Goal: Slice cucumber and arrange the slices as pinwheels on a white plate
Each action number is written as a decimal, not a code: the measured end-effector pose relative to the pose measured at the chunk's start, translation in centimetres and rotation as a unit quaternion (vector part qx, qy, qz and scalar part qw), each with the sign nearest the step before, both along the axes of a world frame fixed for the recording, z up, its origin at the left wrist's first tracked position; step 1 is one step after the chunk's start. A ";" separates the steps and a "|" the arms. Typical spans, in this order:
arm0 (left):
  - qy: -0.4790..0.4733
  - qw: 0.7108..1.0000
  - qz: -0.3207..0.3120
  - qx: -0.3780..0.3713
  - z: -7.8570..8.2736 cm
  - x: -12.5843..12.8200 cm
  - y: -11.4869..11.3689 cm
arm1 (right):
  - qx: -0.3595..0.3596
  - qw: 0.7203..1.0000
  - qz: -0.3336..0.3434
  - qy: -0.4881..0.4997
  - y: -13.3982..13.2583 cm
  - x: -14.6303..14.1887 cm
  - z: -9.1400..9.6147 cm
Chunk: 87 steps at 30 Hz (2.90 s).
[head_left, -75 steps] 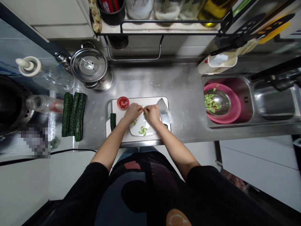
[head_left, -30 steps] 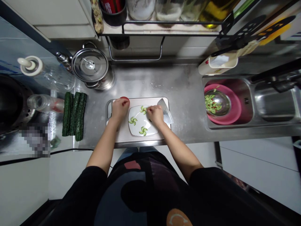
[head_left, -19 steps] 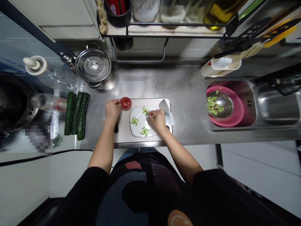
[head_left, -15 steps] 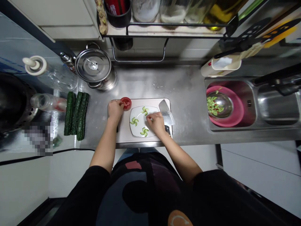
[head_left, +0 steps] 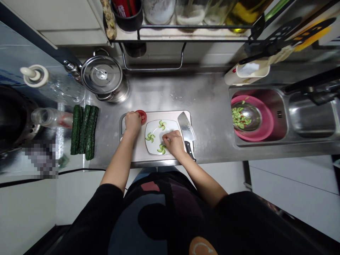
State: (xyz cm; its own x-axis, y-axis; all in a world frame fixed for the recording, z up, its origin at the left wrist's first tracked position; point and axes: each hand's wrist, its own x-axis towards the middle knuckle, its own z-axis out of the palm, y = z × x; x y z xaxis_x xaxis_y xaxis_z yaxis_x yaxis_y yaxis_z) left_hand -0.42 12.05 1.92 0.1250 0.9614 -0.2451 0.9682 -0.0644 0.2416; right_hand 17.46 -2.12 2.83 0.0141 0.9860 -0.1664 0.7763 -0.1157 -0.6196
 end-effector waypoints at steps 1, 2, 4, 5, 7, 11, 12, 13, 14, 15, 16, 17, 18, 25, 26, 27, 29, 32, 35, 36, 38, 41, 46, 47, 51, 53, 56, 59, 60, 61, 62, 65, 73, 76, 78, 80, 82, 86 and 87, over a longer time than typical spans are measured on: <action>-0.006 1.000 0.004 -0.001 0.1 0.0 0.0 | 0.006 1.000 -0.001 0.002 -0.1 0.0 0.0; -0.017 1.000 0.012 -0.002 0.2 0.0 0.0 | 0.012 1.000 -0.003 0.005 -0.1 0.1 -0.1; -0.062 0.997 0.043 -0.002 0.6 0.0 -0.3 | 0.022 1.000 -0.008 0.015 -0.3 0.2 -0.1; -0.096 0.993 0.065 0.002 0.9 0.0 -0.6 | 0.025 0.999 -0.012 0.023 -0.3 0.3 0.0; -0.181 0.977 0.115 0.012 1.5 0.1 -1.8 | 0.030 0.998 -0.021 0.049 -0.5 0.4 0.1; -0.357 0.915 0.181 -0.053 2.6 1.5 -6.1 | 0.029 0.986 -0.056 0.152 -0.9 0.2 0.7; -0.397 0.893 0.180 -0.109 2.6 2.0 -7.4 | 0.019 0.980 -0.073 0.184 -1.1 0.1 0.7; -0.430 0.871 0.179 -0.157 2.6 2.5 -8.5 | 0.005 0.973 -0.091 0.214 -1.3 0.0 0.8; -0.456 0.850 0.181 -0.190 2.5 3.0 -9.6 | -0.012 0.964 -0.109 0.241 -1.5 -0.1 0.7; -0.475 0.836 0.181 -0.209 2.4 3.5 -10.5 | -0.029 0.956 -0.127 0.265 -1.8 -0.1 0.6; -0.489 0.824 0.183 -0.220 2.2 3.9 -11.2 | -0.043 0.947 -0.145 0.284 -2.1 -0.1 0.5; -0.498 0.815 0.185 -0.230 2.1 4.2 -11.7 | -0.056 0.939 -0.162 0.299 -2.4 0.0 0.3; -0.503 0.809 0.187 -0.239 1.9 4.4 -12.1 | -0.067 0.931 -0.178 0.312 -2.6 0.1 0.2; -0.489 0.808 0.152 -0.292 1.3 5.0 -13.1 | -0.103 0.898 -0.217 0.369 -3.8 1.6 -0.3; -0.483 0.811 0.141 -0.298 1.2 5.0 -13.1 | -0.100 0.902 -0.211 0.362 -3.9 1.9 -0.2; -0.477 0.815 0.130 -0.303 1.1 5.0 -13.1 | -0.096 0.908 -0.204 0.352 -3.9 2.1 -0.2; -0.465 0.825 0.099 -0.306 0.9 5.1 -13.0 | -0.085 0.922 -0.184 0.329 -4.1 2.5 -0.1; -0.454 0.836 0.052 -0.302 1.0 5.2 -12.6 | -0.068 0.939 -0.152 0.301 -4.2 3.1 -0.1; -0.447 0.846 0.019 -0.290 1.3 5.3 -12.0 | -0.048 0.949 -0.135 0.281 -4.1 3.5 -0.1; -0.446 0.848 0.010 -0.286 1.3 5.4 -11.8 | -0.040 0.953 -0.132 0.270 -4.1 3.6 -0.1; -0.447 0.850 -0.006 -0.279 1.4 5.5 -11.5 | -0.021 0.963 -0.124 0.240 -4.0 3.8 -0.1; -0.438 0.857 -0.026 -0.270 1.1 6.1 -11.1 | 0.001 0.977 -0.109 0.185 -3.8 4.1 -0.3; -0.409 0.879 -0.079 -0.233 0.4 7.1 -10.3 | 0.051 0.990 -0.092 0.095 -3.5 4.6 -1.4; -0.401 0.886 -0.087 -0.215 0.2 7.2 -10.1 | 0.062 0.991 -0.093 0.071 -3.4 4.7 -1.6; -0.335 0.927 -0.115 -0.122 -0.4 7.5 -9.3 | 0.077 0.992 -0.095 -0.031 -2.8 4.7 -2.5; -0.314 0.935 -0.137 -0.092 -0.9 7.5 -9.0 | 0.061 0.992 -0.090 -0.064 -2.6 4.5 -2.7; -0.315 0.932 -0.163 -0.072 -1.7 7.7 -8.9 | 0.037 0.992 -0.086 -0.085 -2.3 4.2 -2.9; -0.315 0.930 -0.177 -0.073 -2.2 7.9 -9.0 | 0.023 0.992 -0.091 -0.086 -2.2 4.0 -2.9; -0.313 0.929 -0.179 -0.076 -2.3 8.0 -9.0 | 0.020 0.992 -0.091 -0.085 -2.1 4.0 -2.8; -0.312 0.929 -0.181 -0.078 -2.4 8.1 -9.0 | 0.017 0.992 -0.092 -0.085 -2.1 4.0 -2.8; -0.311 0.929 -0.182 -0.079 -2.4 8.1 -9.0 | 0.013 0.992 -0.091 -0.085 -2.0 4.0 -2.7; -0.312 0.928 -0.188 -0.078 -2.6 8.3 -8.9 | 0.001 0.992 -0.088 -0.092 -1.9 3.9 -2.7; -0.302 0.926 -0.211 -0.078 -3.0 8.4 -8.7 | 0.003 0.992 -0.087 -0.091 -1.7 3.9 -2.8; -0.305 0.925 -0.216 -0.072 -3.0 8.4 -8.7 | -0.005 0.992 -0.093 -0.085 -1.8 3.9 -2.7; -0.305 0.925 -0.215 -0.072 -3.0 8.4 -8.7 | -0.002 0.992 -0.095 -0.080 -1.9 4.0 -2.7; -0.307 0.925 -0.214 -0.072 -3.1 8.3 -8.7 | 0.007 0.993 -0.095 -0.076 -1.9 4.1 -2.7; -0.310 0.923 -0.215 -0.072 -3.1 8.3 -8.6 | 0.013 0.993 -0.095 -0.072 -2.0 4.2 -2.8; -0.310 0.923 -0.214 -0.077 -3.1 8.3 -8.7 | 0.014 0.993 -0.089 -0.072 -2.0 4.4 -3.0; -0.309 0.923 -0.213 -0.078 -3.0 8.3 -8.7 | 0.013 0.993 -0.087 -0.072 -2.1 4.4 -3.0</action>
